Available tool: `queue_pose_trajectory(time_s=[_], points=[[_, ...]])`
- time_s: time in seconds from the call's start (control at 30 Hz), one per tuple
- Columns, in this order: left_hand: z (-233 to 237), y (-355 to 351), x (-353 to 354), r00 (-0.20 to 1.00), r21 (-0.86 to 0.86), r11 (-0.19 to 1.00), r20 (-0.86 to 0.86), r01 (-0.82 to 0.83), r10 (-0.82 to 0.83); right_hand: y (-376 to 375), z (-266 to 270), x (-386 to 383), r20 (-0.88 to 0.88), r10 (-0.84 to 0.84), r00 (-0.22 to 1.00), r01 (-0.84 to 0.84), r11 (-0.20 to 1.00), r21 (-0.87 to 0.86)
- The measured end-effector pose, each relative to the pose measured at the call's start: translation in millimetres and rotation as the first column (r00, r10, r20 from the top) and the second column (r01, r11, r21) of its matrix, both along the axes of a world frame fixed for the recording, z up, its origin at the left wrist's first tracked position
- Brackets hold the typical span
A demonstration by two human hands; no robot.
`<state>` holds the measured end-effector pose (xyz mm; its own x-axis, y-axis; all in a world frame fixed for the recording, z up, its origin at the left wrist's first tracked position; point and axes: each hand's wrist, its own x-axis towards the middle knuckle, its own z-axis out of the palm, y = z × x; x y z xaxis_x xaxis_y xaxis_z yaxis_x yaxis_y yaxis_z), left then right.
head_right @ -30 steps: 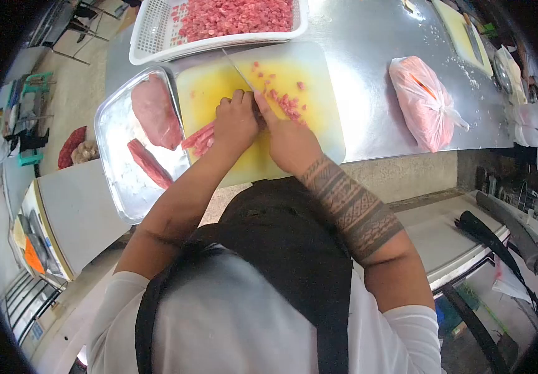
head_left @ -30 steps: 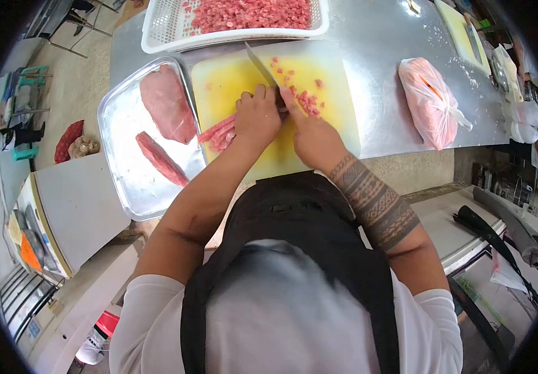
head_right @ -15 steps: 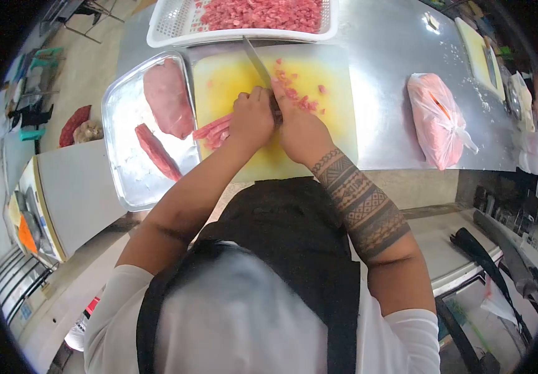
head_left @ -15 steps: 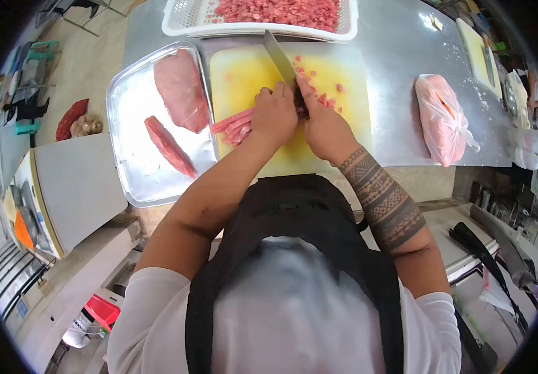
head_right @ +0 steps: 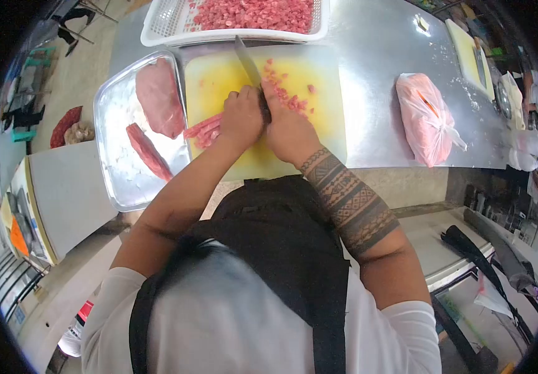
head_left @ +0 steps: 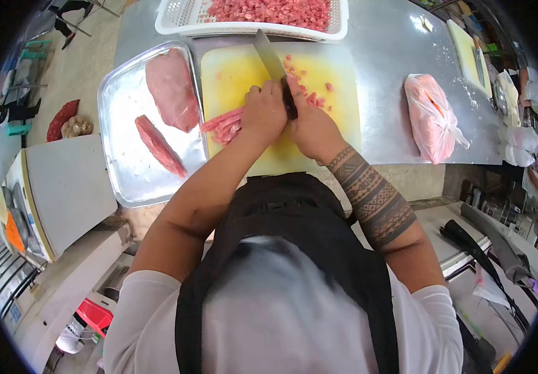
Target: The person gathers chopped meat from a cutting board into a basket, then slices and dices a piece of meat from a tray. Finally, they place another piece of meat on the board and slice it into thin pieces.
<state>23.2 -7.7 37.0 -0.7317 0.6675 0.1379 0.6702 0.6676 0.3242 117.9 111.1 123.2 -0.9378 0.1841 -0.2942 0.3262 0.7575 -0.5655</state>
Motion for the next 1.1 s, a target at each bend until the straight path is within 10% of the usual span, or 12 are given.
queue_pose_trajectory(time_s=[0.47, 0.67, 0.97, 1.1], points=[[24, -18, 0, 0.999, -0.065, 0.998, 0.046, 0.025, -0.022, -4, 82, 71, 0.241, 0.013, 0.97, -0.041, 0.993, 0.114], [14, -21, -1, 1.0, -0.061, 0.998, 0.019, 0.021, -0.02, -10, -2, 12, -0.009, 0.024, 1.0, -0.024, 0.999, 0.024], [6, -21, -2, 0.998, 0.029, 0.999, -0.064, 0.026, -0.024, -10, 78, 44, 0.124, 0.06, 0.99, -0.069, 0.995, 0.068], [5, -22, -3, 0.998, 0.014, 1.0, -0.048, 0.028, -0.028, -16, 17, 22, 0.059, 0.02, 0.998, -0.02, 1.0, 0.004]])
